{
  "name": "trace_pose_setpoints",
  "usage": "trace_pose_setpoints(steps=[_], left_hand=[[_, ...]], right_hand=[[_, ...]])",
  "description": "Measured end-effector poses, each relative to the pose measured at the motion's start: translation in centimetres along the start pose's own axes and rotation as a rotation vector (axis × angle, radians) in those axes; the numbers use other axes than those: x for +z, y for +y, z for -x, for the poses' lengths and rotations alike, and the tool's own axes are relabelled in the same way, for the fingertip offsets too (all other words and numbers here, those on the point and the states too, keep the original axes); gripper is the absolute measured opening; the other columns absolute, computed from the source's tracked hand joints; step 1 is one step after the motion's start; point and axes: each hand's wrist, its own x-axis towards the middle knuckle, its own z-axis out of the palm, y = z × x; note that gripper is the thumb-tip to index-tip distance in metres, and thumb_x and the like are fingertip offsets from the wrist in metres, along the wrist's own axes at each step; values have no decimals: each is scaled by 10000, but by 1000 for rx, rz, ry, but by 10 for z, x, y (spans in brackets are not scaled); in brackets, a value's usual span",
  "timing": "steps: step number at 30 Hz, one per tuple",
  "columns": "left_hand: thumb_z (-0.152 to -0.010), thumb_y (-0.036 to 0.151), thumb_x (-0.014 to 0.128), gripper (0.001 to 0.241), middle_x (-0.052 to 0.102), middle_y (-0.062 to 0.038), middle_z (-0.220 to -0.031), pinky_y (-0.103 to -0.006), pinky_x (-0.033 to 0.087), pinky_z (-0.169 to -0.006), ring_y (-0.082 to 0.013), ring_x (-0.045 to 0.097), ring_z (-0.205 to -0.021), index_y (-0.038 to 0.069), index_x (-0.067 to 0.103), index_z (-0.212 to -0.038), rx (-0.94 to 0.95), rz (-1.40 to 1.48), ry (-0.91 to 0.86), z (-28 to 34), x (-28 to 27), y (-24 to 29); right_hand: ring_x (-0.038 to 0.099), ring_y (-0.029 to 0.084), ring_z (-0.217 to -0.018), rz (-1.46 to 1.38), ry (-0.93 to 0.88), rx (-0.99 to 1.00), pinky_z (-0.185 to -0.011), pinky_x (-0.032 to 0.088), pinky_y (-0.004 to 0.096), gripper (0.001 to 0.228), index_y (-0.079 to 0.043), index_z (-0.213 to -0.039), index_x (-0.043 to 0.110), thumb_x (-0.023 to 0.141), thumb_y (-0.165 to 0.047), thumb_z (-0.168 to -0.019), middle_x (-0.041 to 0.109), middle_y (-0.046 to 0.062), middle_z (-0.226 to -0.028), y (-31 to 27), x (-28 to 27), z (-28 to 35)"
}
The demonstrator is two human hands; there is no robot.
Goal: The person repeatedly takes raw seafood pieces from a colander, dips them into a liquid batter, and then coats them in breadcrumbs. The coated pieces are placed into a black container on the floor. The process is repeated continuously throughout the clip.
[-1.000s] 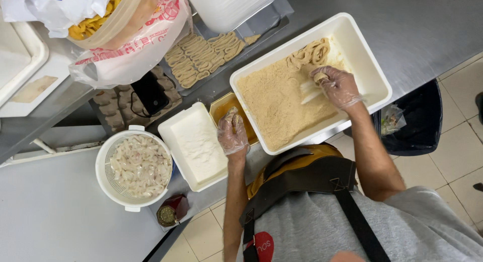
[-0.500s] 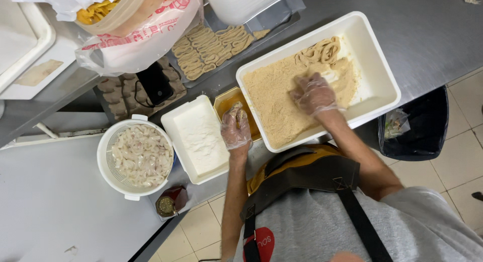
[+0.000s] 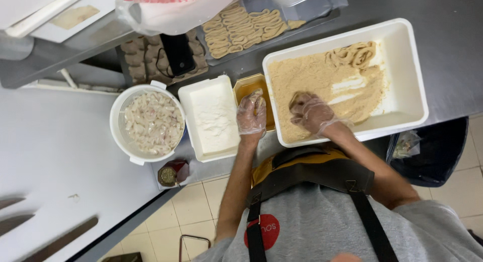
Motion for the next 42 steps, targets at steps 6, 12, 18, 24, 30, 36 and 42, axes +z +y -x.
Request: trace_pose_setpoints(steps=[6, 12, 18, 24, 30, 36, 42], left_hand=[[-939, 52, 682, 187, 705, -180, -1030, -453, 569, -881, -397, 712, -989, 18, 729, -1116, -17, 15, 17, 2, 0, -2], [-938, 48, 676, 197, 705, -194, -1002, -482, 571, -872, -416, 709, -975, 22, 729, -1125, 7, -27, -15, -1, 0, 0], [-962, 61, 660, 183, 713, -170, -1029, -440, 561, -909, -372, 719, -985, 21, 727, -1127, 58, -18, 7, -4, 2, 0], [-946, 44, 676, 152, 698, -207, -987, -472, 565, -870, -420, 710, -956, -17, 715, -1079, 34, -11, 12, -9, 3, 11], [-950, 45, 669, 150, 706, -184, -992, -451, 567, -874, -396, 716, -962, 1, 725, -1081, 25, -13, 16, -8, 3, 13], [-954, 54, 665, 154, 690, -204, -980, -474, 567, -866, -425, 707, -960, -14, 711, -1084, 42, -6, 15, -8, 2, 12], [-952, 54, 670, 168, 698, -188, -1003, -470, 568, -878, -409, 712, -964, -2, 712, -1104, 43, -8, 16, -5, 2, 7]], right_hand=[[438, 99, -647, -1428, 130, 273, -531, 394, 207, 109, -37, -1088, 607, 629, -51, -982, 460, -15, -885, -23, -104, 57], [489, 92, -606, -1653, 104, 218, -443, 301, 161, 183, -92, -877, 541, 572, -192, -1027, 486, 3, -736, -29, -77, 41], [361, 37, -434, -1654, 72, 50, -393, 275, 182, 317, -122, -822, 529, 538, -317, -1071, 431, -68, -564, -13, -79, 37], [403, 55, -388, -1870, -83, 51, -364, 354, 208, 858, -15, -1009, 620, 325, -816, -924, 508, -26, -533, -23, -110, 46], [429, 57, -424, -1630, 54, 46, -401, 382, 187, 686, -147, -903, 544, 235, -752, -995, 475, -56, -596, -20, -119, 46], [390, 40, -428, -1732, -8, 66, -401, 347, 182, 725, -158, -932, 519, 216, -816, -950, 433, -96, -600, -4, -110, 40], [295, 12, -415, -1835, -13, 104, -342, 227, 144, 676, -175, -859, 457, 246, -811, -946, 326, -98, -624, -3, -114, 40]])
